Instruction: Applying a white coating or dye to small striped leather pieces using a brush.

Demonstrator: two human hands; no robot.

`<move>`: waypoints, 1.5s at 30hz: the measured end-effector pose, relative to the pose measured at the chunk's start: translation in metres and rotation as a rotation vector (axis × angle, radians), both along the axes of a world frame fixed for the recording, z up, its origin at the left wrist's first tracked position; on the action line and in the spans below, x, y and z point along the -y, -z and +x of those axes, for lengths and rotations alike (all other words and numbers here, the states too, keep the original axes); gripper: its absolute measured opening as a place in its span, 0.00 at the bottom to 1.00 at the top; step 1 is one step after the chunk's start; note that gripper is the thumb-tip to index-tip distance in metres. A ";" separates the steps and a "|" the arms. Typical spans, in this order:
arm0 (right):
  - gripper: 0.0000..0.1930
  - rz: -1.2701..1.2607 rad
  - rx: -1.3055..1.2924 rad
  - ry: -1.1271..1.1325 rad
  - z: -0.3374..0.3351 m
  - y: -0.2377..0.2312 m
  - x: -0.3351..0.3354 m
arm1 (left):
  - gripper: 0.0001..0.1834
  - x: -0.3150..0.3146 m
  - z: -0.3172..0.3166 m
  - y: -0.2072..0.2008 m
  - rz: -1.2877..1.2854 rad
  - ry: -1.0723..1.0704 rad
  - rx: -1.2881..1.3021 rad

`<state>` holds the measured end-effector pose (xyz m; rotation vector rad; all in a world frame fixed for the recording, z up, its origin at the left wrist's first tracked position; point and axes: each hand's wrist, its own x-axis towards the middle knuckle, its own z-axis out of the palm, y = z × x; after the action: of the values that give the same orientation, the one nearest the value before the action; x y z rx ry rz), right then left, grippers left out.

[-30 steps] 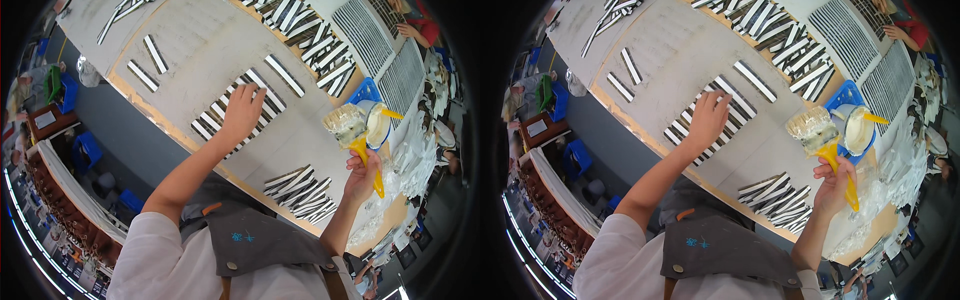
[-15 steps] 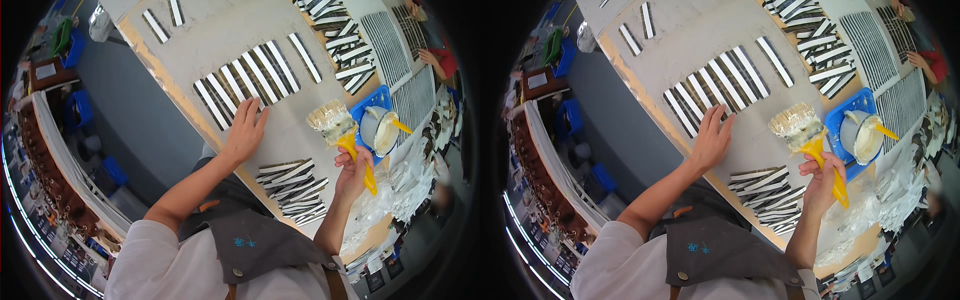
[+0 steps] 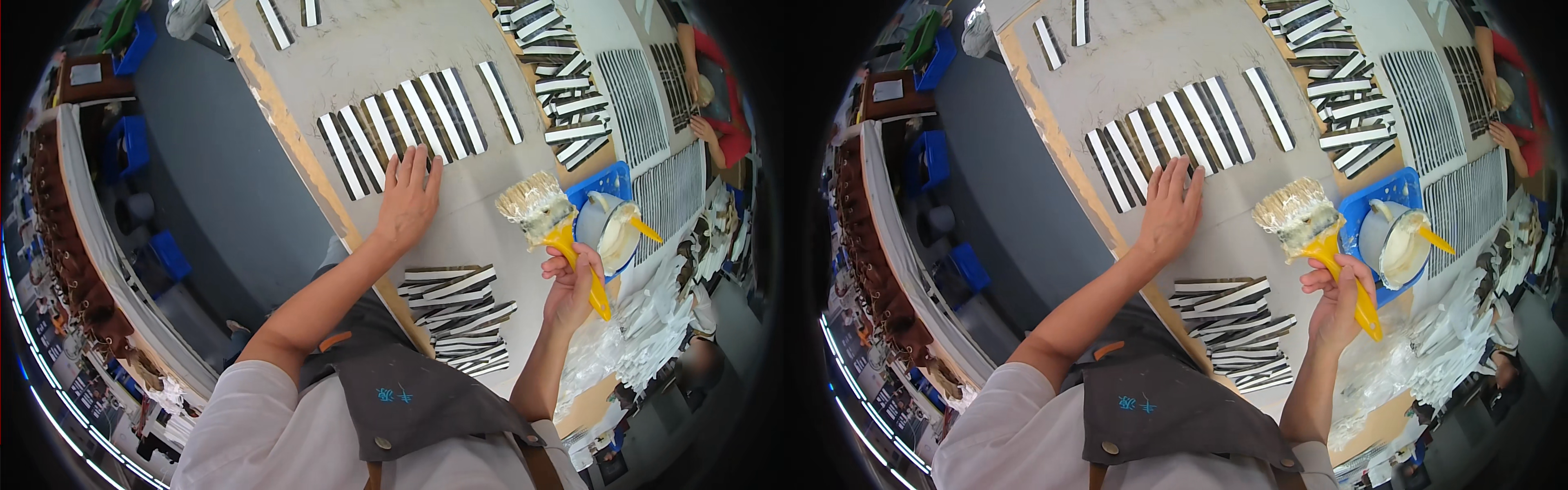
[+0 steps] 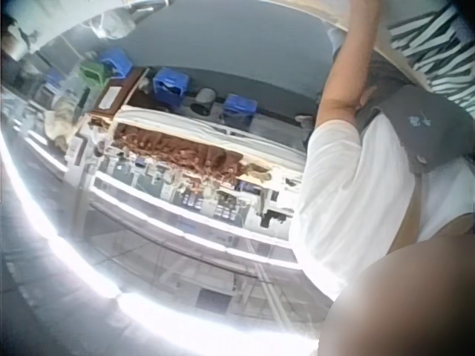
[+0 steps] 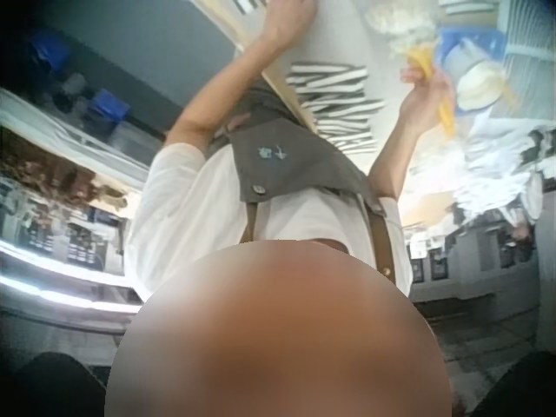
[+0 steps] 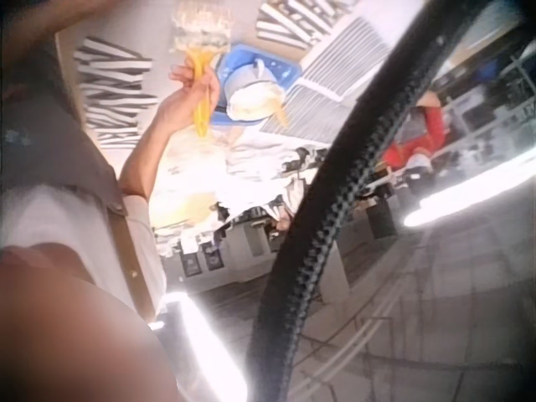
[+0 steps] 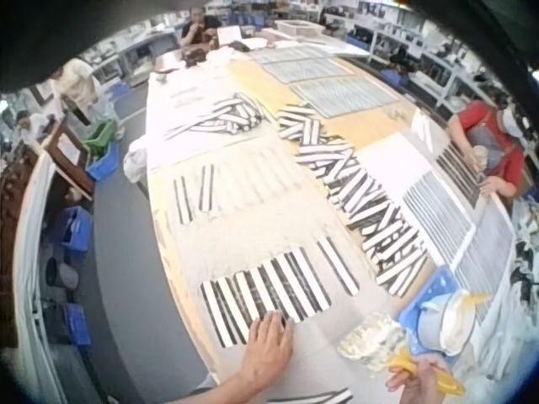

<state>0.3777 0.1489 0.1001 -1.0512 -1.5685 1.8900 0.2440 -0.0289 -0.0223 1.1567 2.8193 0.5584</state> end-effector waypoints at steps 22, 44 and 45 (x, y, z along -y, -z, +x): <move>0.10 -0.021 0.086 -0.371 -0.161 0.065 0.026 | 0.32 -0.042 0.016 0.013 -0.219 -0.213 -0.011; 0.11 0.230 0.164 -0.667 -0.224 0.041 0.033 | 0.33 -0.037 0.016 0.014 -0.106 -0.256 -0.040; 0.10 0.225 0.317 -0.770 -0.220 0.025 0.030 | 0.33 -0.034 0.012 0.015 -0.095 -0.271 -0.062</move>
<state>0.1582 0.1190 0.0751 -0.7172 -2.5775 1.9723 0.2561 0.0049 -0.0377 0.7949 3.0402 0.4020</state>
